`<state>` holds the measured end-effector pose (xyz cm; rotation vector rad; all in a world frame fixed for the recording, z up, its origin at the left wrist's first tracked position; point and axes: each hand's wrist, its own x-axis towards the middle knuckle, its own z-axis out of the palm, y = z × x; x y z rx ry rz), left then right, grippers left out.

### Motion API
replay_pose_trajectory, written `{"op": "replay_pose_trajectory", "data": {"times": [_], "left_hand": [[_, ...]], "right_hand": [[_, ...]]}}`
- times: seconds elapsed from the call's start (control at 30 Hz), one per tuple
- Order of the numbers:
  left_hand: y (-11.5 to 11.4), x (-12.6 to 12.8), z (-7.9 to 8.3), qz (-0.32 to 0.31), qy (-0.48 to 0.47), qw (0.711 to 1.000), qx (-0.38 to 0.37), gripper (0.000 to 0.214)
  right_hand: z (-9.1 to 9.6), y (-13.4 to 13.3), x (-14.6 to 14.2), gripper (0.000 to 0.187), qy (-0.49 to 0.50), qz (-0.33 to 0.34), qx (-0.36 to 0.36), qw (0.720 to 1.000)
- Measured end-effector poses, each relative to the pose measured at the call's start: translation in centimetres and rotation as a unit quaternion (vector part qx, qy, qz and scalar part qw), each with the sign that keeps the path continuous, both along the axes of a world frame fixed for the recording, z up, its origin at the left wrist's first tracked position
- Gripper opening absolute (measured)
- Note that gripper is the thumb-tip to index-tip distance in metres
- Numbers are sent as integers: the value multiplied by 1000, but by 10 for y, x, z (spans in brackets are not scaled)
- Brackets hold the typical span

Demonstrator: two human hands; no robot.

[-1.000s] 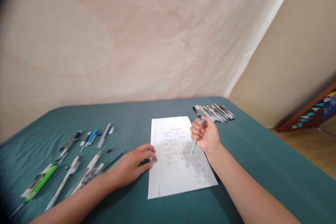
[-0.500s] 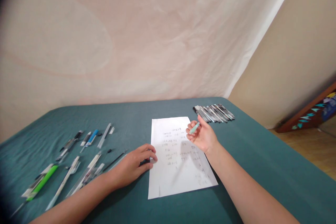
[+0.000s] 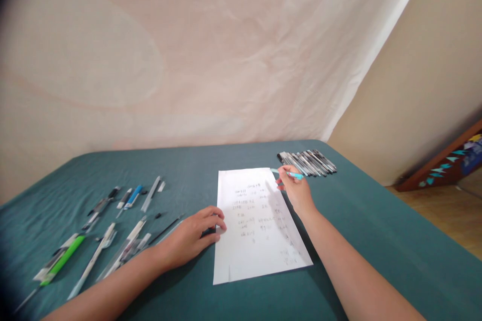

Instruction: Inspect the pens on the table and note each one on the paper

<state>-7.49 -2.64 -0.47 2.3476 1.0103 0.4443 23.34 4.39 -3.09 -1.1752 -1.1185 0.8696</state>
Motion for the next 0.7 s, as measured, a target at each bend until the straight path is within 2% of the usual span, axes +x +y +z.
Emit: {"op": "replay_pose_trajectory", "data": {"times": [0.07, 0.17, 0.43, 0.6, 0.7], "left_hand": [[0, 0, 0, 0, -2, 1000, -1, 19], [0, 0, 0, -2, -6, 1000, 1, 18], [0, -1, -4, -5, -16, 1000, 9, 18], [-2, 0, 1, -5, -13, 1000, 9, 18], [-3, 0, 3, -8, -6, 1000, 17, 17]], "right_hand": [[-7, 3, 7, 34, -132, -57, 47, 988], [-18, 7, 12, 39, -222, -78, 73, 969], [-28, 7, 8, 38, -287, -68, 94, 951], [-25, 6, 4, 32, -320, -53, 113, 939], [-18, 1, -5, 32, -326, -20, 140, 935]]}}
